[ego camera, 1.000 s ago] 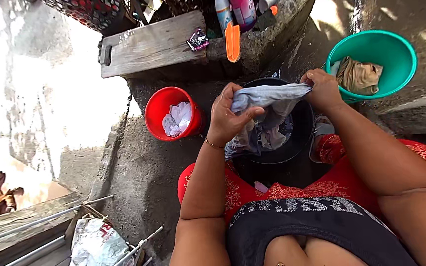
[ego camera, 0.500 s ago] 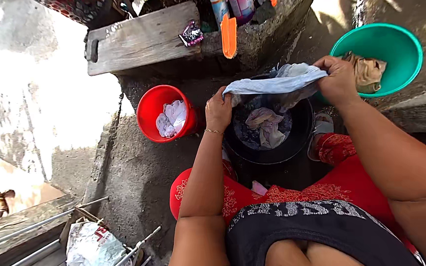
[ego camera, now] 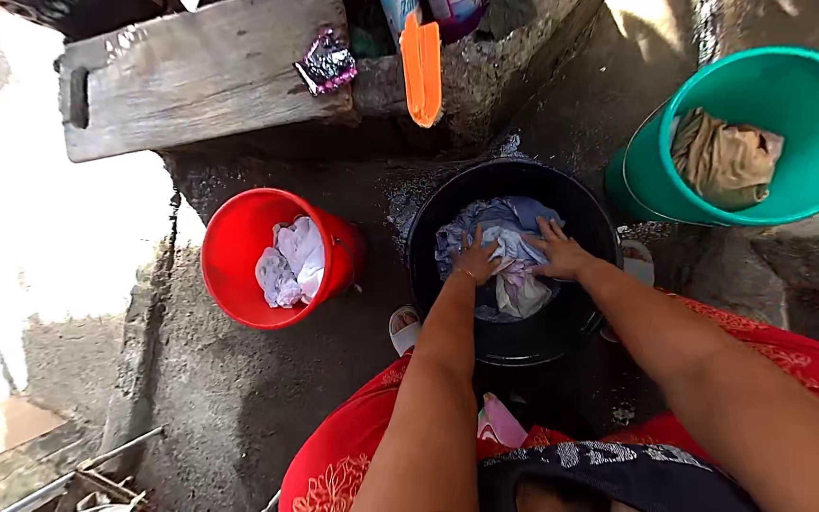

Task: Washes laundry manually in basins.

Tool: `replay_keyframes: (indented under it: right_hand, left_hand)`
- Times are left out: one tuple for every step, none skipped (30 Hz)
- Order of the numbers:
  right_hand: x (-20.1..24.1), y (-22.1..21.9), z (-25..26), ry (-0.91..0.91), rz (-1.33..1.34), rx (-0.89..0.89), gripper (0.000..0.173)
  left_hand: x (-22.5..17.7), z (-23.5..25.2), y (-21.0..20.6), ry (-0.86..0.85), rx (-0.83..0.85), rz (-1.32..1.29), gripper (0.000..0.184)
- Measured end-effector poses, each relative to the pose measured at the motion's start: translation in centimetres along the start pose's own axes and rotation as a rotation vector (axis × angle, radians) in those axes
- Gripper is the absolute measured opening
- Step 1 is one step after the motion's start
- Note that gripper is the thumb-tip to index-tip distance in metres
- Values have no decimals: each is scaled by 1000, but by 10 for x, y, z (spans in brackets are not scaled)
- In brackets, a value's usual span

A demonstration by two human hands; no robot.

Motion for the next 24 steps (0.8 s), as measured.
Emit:
replay_keyframes:
  right_hand:
    - [-6,-14,8,-23,8,26,88]
    - [-9,-29,13,-33,10,52,92]
    - [-10,-45,11,-36,6,85,97]
    - [-11,-60,7,-30,-19,122,101]
    - [-11,-72,2,-13,-47,147,102]
    - [-13,-81,-3,5,-70,162,102]
    - [-16,-88,-7,13,-93,180,101]
    - [-18,-90,-8,12,-107,195,100]
    - [-20,-88,-4,14,-118,208,99]
    - [-21,-81,1,25,-124,214,97]
    - [-22,-72,8,45,-126,212,92]
    - [-23,-63,16,69,-125,195,84]
    - [-25,-56,23,87,-118,160,75]
    - [-29,-55,26,97,-105,105,68]
    - [-34,-59,24,93,-87,43,66]
    - [-36,-66,19,75,-72,-2,67]
    - [-33,-71,14,41,-65,-23,69]
    - [-28,-75,8,-3,-51,-15,71]
    - [-24,-81,0,-51,-38,25,74]
    - [-21,-86,-8,-89,-30,76,77]
    - [-17,-87,-14,-113,-29,118,79]
    - [-13,-86,-18,-119,-33,148,80]
    - [-9,-84,-20,-112,-37,171,79]
    - [-7,-81,-24,-102,-38,194,76]
  left_hand:
    - [4,2,-15,15,51,-23,57]
    - [8,0,-29,24,91,-36,57]
    - [10,-5,-42,27,118,-44,56]
    - [11,-13,-54,27,144,-39,56]
    - [12,-20,-62,25,170,-21,55]
    - [12,-25,-69,22,193,1,54]
    - [11,-29,-75,16,216,22,54]
    - [10,-31,-79,16,232,43,55]
    - [11,-30,-80,24,234,63,56]
    - [13,-26,-79,38,228,76,57]
    - [16,-21,-76,51,206,82,58]
    - [19,-15,-73,68,179,82,59]
    - [22,-10,-71,88,153,73,59]
    - [23,-8,-75,114,136,62,59]
    - [21,-10,-82,142,132,57,59]
    - [17,-13,-86,165,129,51,59]
    - [13,-16,-85,180,138,52,59]
    - [7,-21,-82,183,166,64,59]
    - [2,-27,-82,177,208,88,59]
    - [-4,-33,-82,163,251,115,58]
    - [-8,-38,-80,146,288,137,57]
    - [-12,-43,-76,127,327,152,55]
    - [-16,-49,-70,97,376,144,55]
    - [-20,-55,-63,49,432,129,55]
Point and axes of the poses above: each hand's wrist, its own z-axis towards the middle knuckle, its own y-axis out of the back of the hand, x = y × z, the point moved 8 cm from there along z, towards the middle knuckle, and after that the axes turned 14 degrees about z, right-handed, at the moved point
